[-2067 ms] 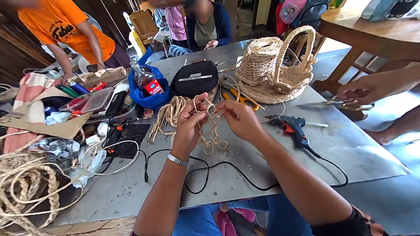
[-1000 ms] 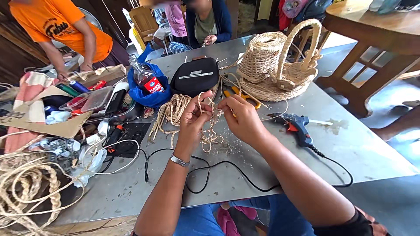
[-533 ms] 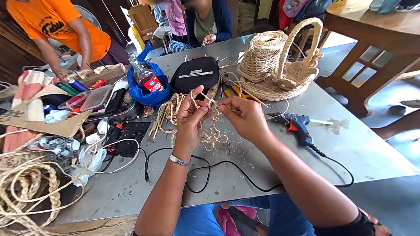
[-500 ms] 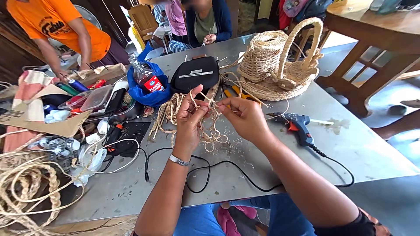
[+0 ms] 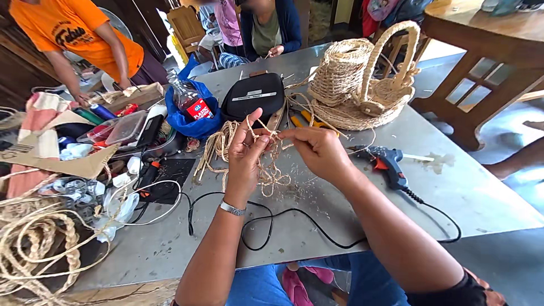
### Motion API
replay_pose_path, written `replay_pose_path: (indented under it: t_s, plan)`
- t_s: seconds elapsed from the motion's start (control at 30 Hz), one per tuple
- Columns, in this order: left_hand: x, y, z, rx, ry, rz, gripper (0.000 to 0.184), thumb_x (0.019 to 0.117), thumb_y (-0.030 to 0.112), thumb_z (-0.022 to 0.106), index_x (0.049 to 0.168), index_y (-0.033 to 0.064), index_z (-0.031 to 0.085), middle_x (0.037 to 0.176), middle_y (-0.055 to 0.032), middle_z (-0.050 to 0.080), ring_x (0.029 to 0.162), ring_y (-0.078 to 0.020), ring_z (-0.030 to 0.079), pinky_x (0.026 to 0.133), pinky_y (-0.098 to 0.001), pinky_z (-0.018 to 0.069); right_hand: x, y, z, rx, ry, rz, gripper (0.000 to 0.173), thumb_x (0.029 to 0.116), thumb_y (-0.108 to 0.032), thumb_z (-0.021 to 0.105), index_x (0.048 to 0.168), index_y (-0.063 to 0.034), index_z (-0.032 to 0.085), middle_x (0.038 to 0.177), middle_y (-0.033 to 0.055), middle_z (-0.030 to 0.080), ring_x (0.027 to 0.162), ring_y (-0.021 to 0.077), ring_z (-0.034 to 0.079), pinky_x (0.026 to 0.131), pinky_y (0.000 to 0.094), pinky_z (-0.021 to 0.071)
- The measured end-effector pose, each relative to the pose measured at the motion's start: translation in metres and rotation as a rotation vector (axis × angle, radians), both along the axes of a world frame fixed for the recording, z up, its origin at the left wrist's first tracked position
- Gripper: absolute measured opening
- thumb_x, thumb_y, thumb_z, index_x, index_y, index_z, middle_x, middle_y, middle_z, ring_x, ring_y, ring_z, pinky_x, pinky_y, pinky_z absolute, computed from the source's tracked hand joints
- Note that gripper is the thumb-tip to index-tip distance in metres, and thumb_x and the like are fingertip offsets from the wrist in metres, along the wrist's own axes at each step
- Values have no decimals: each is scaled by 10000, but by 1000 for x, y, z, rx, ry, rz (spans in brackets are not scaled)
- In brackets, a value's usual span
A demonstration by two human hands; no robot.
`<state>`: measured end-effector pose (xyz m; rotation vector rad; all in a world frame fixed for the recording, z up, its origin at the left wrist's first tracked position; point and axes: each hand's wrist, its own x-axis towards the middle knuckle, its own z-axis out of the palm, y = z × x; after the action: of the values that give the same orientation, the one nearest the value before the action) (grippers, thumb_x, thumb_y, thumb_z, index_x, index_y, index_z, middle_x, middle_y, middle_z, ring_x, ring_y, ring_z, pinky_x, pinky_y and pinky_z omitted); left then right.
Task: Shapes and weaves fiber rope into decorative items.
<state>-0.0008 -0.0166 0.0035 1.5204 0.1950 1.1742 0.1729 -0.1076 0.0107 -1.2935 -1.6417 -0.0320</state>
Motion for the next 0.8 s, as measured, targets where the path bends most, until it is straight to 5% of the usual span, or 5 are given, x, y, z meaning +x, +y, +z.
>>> replay_pose_path:
  t_s: [0.1,0.3,0.47,0.57,0.8]
  plan:
    - [2,-1,-1,40,27,2,491,1036,71,549,1515,153,479,1142,-44,649,966,-137,648,861,-304,566,-2,1,0,3,11,9,227,1020,-129,532,1115,-86,734,926,54,641,675,99,580,567,260,512]
    - [1,-2,-1,63,47,-1,500,1039,71,550,1526,147,465,1150,-51,648,991,-147,653,888,-322,569,-8,-1,0,57,35,0,155,958,-167,713,1057,-49,731,959,72,701,756,113,654,658,249,565]
    - [2,-3,-2,42,64,-5,510,1031,70,551,1527,145,463,1145,-53,658,983,-149,658,884,-321,568,-11,-2,1,21,75,-16,100,984,-96,654,1036,-27,704,958,88,687,767,112,675,692,252,598]
    - [1,-3,0,-24,27,-67,474,1040,87,510,1510,132,472,1168,-47,651,979,-132,650,866,-287,559,-12,-1,1,-15,87,-16,105,1016,-81,578,1070,-13,637,941,92,623,715,115,582,646,256,528]
    - [-5,0,1,-115,-14,-86,278,1017,68,506,1238,126,665,1108,-1,677,898,-76,648,793,-234,554,-10,-6,7,-137,269,70,103,1003,-137,606,1038,-68,673,878,28,638,665,59,571,573,205,485]
